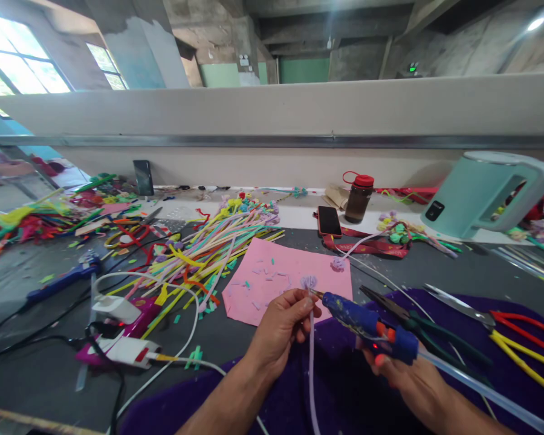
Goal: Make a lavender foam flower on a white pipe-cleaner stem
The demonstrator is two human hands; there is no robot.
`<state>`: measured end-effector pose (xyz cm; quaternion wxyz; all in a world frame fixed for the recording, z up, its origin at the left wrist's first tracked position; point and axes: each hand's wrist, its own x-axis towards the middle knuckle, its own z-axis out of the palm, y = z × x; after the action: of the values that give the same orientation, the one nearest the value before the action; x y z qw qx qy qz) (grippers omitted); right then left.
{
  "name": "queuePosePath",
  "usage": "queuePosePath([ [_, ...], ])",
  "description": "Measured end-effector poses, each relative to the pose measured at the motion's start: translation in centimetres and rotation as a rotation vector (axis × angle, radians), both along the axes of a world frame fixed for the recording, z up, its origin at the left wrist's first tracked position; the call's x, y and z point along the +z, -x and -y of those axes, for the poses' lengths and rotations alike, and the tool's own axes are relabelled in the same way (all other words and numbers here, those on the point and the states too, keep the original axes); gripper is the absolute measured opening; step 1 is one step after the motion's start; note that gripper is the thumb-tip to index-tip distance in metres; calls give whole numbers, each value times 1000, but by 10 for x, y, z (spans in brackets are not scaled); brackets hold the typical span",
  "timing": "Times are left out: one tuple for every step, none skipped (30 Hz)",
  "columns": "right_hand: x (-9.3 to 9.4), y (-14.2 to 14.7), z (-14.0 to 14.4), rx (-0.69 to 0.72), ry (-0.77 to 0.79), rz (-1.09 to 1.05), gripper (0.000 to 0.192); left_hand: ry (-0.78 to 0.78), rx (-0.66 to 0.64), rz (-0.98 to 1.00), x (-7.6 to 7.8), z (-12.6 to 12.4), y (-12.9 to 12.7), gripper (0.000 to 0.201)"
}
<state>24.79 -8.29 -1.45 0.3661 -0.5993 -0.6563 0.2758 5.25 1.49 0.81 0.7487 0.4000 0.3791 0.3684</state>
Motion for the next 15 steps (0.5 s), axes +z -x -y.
queuePosePath([
  [1,0,0,3,4,-7,34,3,-3,-1,0,0,0,21],
  [2,2,0,10,2,-19,34,8,-6,-1,0,0,0,21],
  [5,3,1,24,-3,-30,34,13,-9,0,-1,0,0,20],
  [8,5,1,43,-14,-39,35,16,-9,2,-1,-1,1,20],
  [11,7,1,64,-32,-46,35,19,-3,6,-1,-2,1,20],
  [15,9,1,84,-54,-50,35,22,7,11,0,-3,2,19],
  [18,10,1,97,-74,-48,34,27,26,19,1,-5,4,20],
  [21,10,0,100,-95,-37,33,34,53,28,2,-7,6,20],
  [23,9,-2,87,-125,-17,30,43,84,38,4,-10,9,21],
  [24,8,-5,70,-154,18,27,52,125,51,7,-12,12,21],
  [23,5,-9,56,-184,71,23,54,163,66,9,-15,16,21],
  [20,2,-14,42,-217,137,20,52,197,76,13,-18,20,21],
  [17,-1,-18,45,-236,215,17,47,224,93,16,-20,24,20],
  [13,-4,-23,48,-258,293,15,43,250,117,19,-22,29,20],
  [9,-6,-27,56,-259,369,15,37,271,150,21,-24,34,19],
])
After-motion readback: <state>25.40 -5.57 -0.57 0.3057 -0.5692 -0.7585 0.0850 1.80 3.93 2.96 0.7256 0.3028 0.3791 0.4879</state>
